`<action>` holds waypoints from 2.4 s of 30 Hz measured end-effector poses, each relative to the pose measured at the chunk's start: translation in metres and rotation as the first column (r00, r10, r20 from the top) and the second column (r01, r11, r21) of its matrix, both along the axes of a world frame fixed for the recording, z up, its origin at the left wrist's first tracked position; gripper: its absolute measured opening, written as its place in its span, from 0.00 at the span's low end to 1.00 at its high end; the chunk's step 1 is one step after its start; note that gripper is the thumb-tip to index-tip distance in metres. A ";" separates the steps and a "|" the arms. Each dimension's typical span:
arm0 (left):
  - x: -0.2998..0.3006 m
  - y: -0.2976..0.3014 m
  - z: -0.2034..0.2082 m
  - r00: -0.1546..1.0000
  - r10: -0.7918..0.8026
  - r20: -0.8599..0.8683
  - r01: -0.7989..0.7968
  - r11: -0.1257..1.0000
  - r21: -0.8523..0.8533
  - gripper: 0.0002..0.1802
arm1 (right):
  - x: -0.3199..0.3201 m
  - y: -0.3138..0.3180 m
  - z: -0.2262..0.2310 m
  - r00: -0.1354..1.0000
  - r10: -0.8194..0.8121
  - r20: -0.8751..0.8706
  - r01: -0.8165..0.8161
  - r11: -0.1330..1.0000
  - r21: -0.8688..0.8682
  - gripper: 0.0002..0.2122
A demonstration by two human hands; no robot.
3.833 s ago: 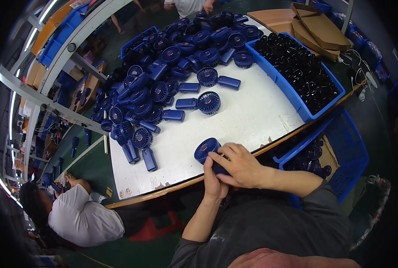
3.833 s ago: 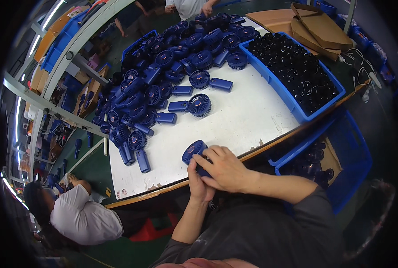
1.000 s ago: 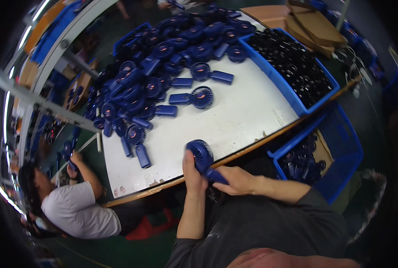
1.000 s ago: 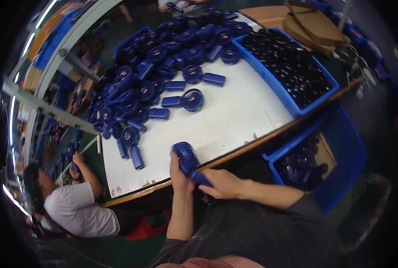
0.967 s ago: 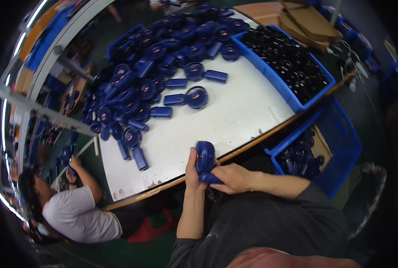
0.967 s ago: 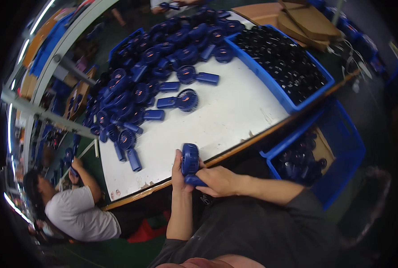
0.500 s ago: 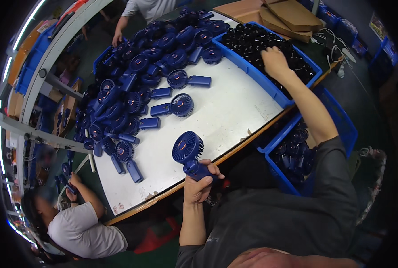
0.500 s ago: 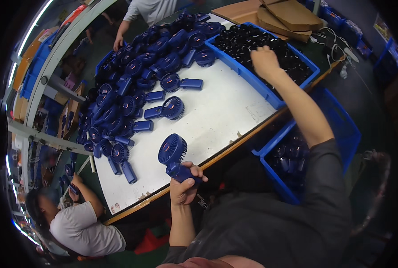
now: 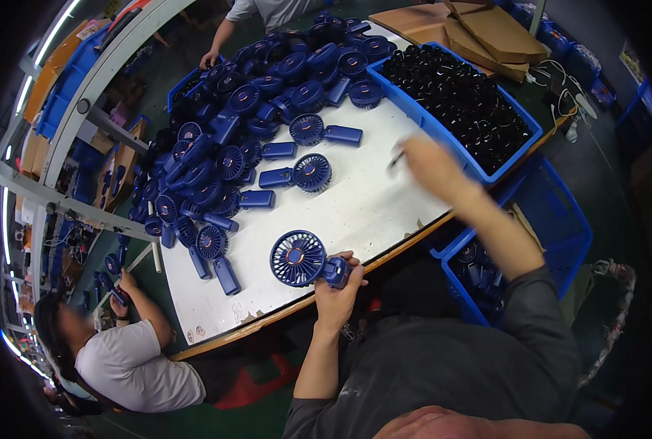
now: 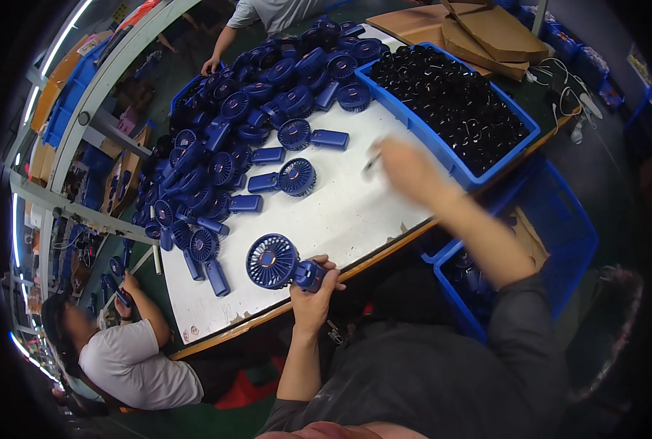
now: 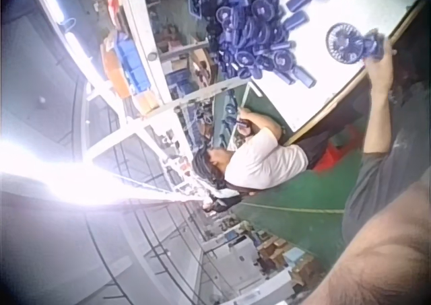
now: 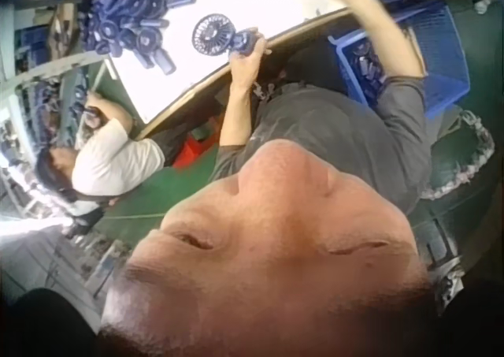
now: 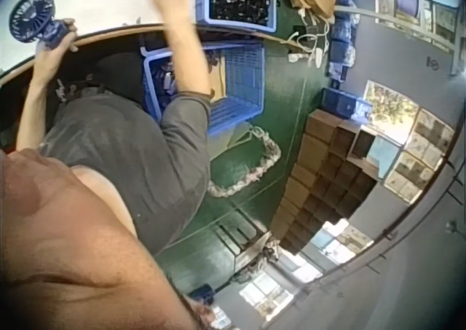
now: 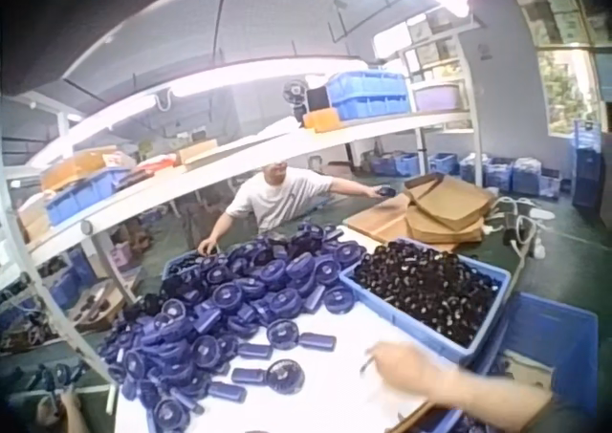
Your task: Manually assemble handheld fans by attaching plastic components and internal mechanisms.
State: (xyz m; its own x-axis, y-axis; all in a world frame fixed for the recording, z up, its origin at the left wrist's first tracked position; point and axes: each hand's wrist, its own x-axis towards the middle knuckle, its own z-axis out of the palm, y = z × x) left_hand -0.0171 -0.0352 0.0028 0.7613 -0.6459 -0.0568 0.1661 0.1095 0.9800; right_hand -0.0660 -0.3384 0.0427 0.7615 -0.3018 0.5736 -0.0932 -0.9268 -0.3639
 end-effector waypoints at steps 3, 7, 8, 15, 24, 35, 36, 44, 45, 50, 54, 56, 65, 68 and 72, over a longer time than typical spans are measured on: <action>0.002 -0.010 -0.004 0.987 0.117 0.112 -0.119 0.993 0.004 0.18 | -0.019 0.112 0.000 0.920 0.388 -0.051 -0.368 0.903 0.223 0.09; 0.009 0.007 -0.020 0.954 0.087 0.288 -0.106 0.993 0.049 0.16 | -0.030 0.142 -0.016 0.875 0.483 -0.035 -0.286 0.574 0.768 0.09; 0.008 0.008 -0.022 0.968 0.096 0.233 -0.112 0.992 0.054 0.15 | -0.032 0.140 -0.016 0.832 0.545 -0.110 -0.168 0.434 0.885 0.11; 0.009 0.005 0.010 0.954 -0.195 -0.229 0.209 0.977 0.038 0.19 | -0.030 0.123 -0.007 0.826 0.561 0.063 -0.383 0.474 0.793 0.11; -0.001 0.009 0.004 0.807 -0.361 -0.468 0.212 0.915 -0.342 0.41 | -0.008 0.139 0.018 0.784 0.621 -0.009 -0.600 0.760 0.249 0.15; -0.006 -0.006 0.033 0.887 -0.292 0.357 0.184 0.934 0.306 0.33 | -0.036 0.177 -0.030 0.922 0.381 0.064 -0.380 0.865 0.326 0.28; -0.006 -0.012 0.054 0.766 -0.243 0.596 0.069 0.952 0.300 0.37 | -0.042 0.178 -0.026 0.917 0.378 0.129 -0.336 0.557 0.760 0.26; -0.029 -0.013 0.014 0.871 -0.379 -0.314 0.329 0.923 -0.200 0.37 | -0.056 0.144 -0.023 0.829 0.206 0.519 -0.471 -0.242 0.848 0.26; -0.028 -0.015 0.016 0.858 -0.402 -0.319 0.369 0.915 -0.161 0.36 | -0.060 0.136 -0.021 0.781 0.220 0.585 -0.459 -0.435 0.775 0.27; -0.004 0.007 0.023 0.887 -0.461 -0.015 0.455 0.871 0.185 0.30 | -0.100 0.108 -0.036 0.788 0.250 0.563 -0.497 -0.282 0.821 0.26; 0.087 0.089 0.043 0.707 0.186 0.682 -0.505 0.808 0.304 0.27 | -0.183 0.060 -0.082 0.890 -0.312 0.332 -0.367 -0.060 0.928 0.23; 0.145 0.151 0.016 0.537 0.239 0.809 -0.750 0.575 0.327 0.32 | -0.221 0.039 -0.137 0.851 -0.522 0.058 0.048 0.186 0.981 0.20; 0.180 0.130 0.016 0.668 0.089 0.739 -0.725 0.305 0.618 0.46 | -0.360 0.017 -0.365 0.421 -0.517 -0.745 0.905 0.288 0.312 0.26; 0.184 0.130 0.014 0.684 0.175 0.708 -0.686 0.484 0.544 0.46 | -0.345 0.016 -0.348 0.461 -0.426 -0.778 0.872 0.382 0.307 0.22; 0.152 0.136 0.001 0.839 0.463 0.286 -0.536 0.794 0.287 0.34 | -0.211 0.068 -0.206 0.923 -0.232 -0.308 0.385 0.513 0.767 0.14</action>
State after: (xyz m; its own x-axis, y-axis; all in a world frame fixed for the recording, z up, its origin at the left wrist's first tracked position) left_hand 0.1345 0.1006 0.0040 0.9902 -0.1381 -0.0198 -0.0114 -0.2218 0.9750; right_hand -0.2767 -0.2702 -0.1638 0.5749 -0.8056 -0.1431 -0.4360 -0.1536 -0.8867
